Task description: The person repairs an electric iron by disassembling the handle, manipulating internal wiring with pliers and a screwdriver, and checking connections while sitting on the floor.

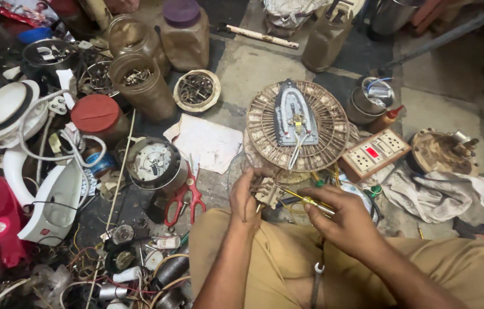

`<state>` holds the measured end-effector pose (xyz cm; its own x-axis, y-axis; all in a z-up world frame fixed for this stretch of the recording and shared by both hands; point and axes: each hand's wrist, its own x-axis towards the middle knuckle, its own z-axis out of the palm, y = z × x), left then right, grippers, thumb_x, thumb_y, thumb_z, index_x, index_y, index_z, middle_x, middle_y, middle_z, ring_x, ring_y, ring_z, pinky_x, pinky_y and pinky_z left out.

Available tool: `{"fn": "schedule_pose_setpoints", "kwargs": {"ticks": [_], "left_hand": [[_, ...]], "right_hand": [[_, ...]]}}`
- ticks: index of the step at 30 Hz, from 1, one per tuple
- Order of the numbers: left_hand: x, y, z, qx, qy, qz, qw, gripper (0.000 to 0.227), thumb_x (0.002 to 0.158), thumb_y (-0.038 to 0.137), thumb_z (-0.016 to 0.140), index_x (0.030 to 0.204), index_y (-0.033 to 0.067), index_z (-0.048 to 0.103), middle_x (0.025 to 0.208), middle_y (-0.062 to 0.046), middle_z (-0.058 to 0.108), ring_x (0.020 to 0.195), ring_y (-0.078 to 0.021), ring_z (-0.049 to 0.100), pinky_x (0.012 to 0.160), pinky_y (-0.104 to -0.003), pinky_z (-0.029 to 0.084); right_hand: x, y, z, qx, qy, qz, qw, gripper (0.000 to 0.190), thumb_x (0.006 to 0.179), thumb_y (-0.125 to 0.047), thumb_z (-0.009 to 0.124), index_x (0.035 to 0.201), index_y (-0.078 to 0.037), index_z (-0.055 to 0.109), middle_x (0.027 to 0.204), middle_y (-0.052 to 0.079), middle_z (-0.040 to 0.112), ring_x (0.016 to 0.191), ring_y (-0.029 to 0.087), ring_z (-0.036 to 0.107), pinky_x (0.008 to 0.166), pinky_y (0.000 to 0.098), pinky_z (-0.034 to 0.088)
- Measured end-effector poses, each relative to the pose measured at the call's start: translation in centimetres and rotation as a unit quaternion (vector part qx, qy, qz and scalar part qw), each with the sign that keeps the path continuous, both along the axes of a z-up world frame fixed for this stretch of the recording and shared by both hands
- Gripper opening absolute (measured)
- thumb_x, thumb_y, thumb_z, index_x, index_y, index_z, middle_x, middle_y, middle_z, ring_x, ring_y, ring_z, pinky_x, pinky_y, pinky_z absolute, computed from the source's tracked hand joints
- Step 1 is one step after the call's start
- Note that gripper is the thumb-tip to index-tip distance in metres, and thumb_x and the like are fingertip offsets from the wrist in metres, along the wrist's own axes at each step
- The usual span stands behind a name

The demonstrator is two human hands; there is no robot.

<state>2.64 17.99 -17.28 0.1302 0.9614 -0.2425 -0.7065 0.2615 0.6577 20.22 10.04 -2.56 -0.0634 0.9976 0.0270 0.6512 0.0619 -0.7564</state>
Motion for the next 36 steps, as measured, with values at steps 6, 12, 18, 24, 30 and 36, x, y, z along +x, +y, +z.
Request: {"fn": "schedule_pose_setpoints", "kwargs": {"ticks": [6,12,18,24,30,36], "left_hand": [[0.1,-0.1,0.3,0.078,0.103,-0.032,0.991,0.052,0.107,0.040,0.041,0.098,-0.0015,0.072,0.081,-0.009,0.068,0.070,-0.0160,0.063,0.065,-0.030,0.050],[0.4,0.0,-0.2,0.073,0.055,-0.033,0.995,0.071,0.110,0.052,0.023,0.100,-0.0008,0.070,0.085,-0.008,0.070,0.077,-0.0148,0.063,0.073,-0.030,0.050],[0.4,0.1,-0.7,0.175,0.135,-0.031,0.975,0.072,0.110,0.048,0.019,0.100,0.0004,0.072,0.089,-0.009,0.072,0.082,-0.0179,0.066,0.080,-0.031,0.052],[0.5,-0.2,-1.2,0.191,0.170,-0.043,0.966,0.055,0.113,0.037,0.036,0.099,-0.0009,0.072,0.092,-0.007,0.069,0.079,-0.0176,0.062,0.072,-0.032,0.047],[1.2,-0.1,-1.7,0.123,0.196,-0.061,0.971,0.041,0.109,0.032,0.045,0.100,0.0014,0.071,0.079,-0.006,0.068,0.072,-0.0137,0.062,0.069,-0.028,0.048],[0.9,-0.2,-0.7,0.154,0.236,-0.038,0.959,0.045,0.107,0.033,0.045,0.107,-0.0020,0.072,0.091,-0.003,0.073,0.083,-0.0107,0.064,0.076,-0.027,0.052]], "right_hand": [[0.1,0.1,-0.8,0.004,0.002,0.009,1.000,0.029,0.087,-0.013,0.070,0.114,-0.008,0.076,0.092,0.010,0.076,0.080,0.020,0.074,0.074,0.0328,0.056],[0.1,-0.4,-1.9,0.048,0.052,0.004,0.997,0.033,0.091,-0.013,0.068,0.122,-0.003,0.066,0.105,0.011,0.076,0.096,0.022,0.075,0.082,0.0348,0.057],[-1.8,0.3,-1.1,-0.138,-0.066,-0.031,0.988,0.043,0.092,-0.022,0.078,0.132,-0.014,0.065,0.100,0.014,0.076,0.086,0.027,0.075,0.074,0.0370,0.061],[-3.1,2.0,-1.8,0.154,-0.127,0.155,0.967,0.033,0.079,-0.027,0.081,0.110,-0.016,0.075,0.093,0.006,0.079,0.079,0.024,0.076,0.067,0.0359,0.060],[-3.9,4.4,-2.6,0.142,-0.050,-0.001,0.989,0.024,0.087,-0.027,0.079,0.098,-0.007,0.073,0.072,0.010,0.069,0.057,0.018,0.061,0.054,0.0351,0.051],[-4.2,6.2,-4.2,0.049,0.047,-0.147,0.987,0.038,0.087,-0.028,0.081,0.072,0.001,0.060,0.054,0.010,0.048,0.054,0.012,0.037,0.048,0.0379,0.036]]}}
